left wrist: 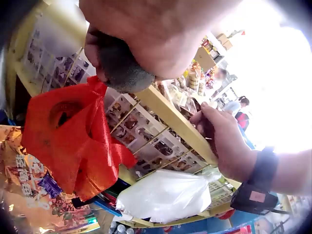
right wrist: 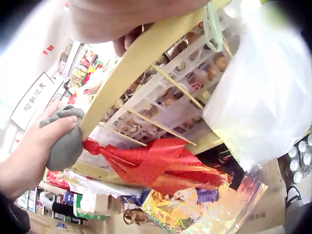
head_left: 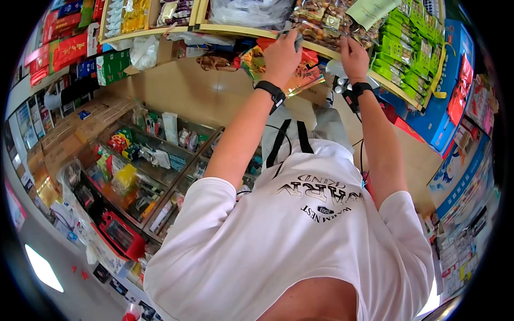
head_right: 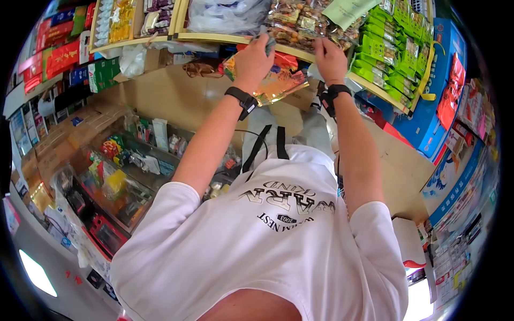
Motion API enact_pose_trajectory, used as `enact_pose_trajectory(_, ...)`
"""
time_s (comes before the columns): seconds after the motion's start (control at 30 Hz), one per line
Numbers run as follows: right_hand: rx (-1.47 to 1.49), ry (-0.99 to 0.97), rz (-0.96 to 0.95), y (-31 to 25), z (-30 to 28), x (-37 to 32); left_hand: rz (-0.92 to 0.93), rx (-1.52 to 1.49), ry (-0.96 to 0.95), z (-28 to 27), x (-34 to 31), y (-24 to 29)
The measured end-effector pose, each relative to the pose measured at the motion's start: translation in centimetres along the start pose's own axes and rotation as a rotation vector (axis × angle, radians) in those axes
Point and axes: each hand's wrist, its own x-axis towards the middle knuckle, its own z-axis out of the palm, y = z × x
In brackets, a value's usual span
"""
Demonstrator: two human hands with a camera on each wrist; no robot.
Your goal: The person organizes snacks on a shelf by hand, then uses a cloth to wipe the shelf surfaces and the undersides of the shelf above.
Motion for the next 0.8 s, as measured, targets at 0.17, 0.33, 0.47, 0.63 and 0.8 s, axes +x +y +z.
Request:
enact_pose_trajectory(0.17, 0.102, 0.343, 0.093, -5.1, 3.3, -0.7, 0.123, -0.099, -0.078, -2.4, 0.2, -3.4)
enact_pose_trajectory(0.33, 0.191, 0.263, -0.156, -16.0, 12.7, 0.6, 0.097, -0.379, 0.08, -11.0, 3.0, -13.3)
enact_pose_trajectory(0.47, 0.147, 0.193, -0.128, -21.7, 19.0, 2.9, 0.19, 0.064, 0.3, -13.7, 6.8, -24.6)
enact_pose_trajectory(0.63, -0.094, 0.187, -0.346, -24.8, 24.4, 4.7, 0.308, 0.12, 0.112, -11.3, 11.8, -27.4)
enact_pose_trajectory(0.8, -0.24, 0.1, -0.207, -25.4, 25.1, 5.0, 0.403, 0.068, 0.177, -10.3, 18.6, -27.0)
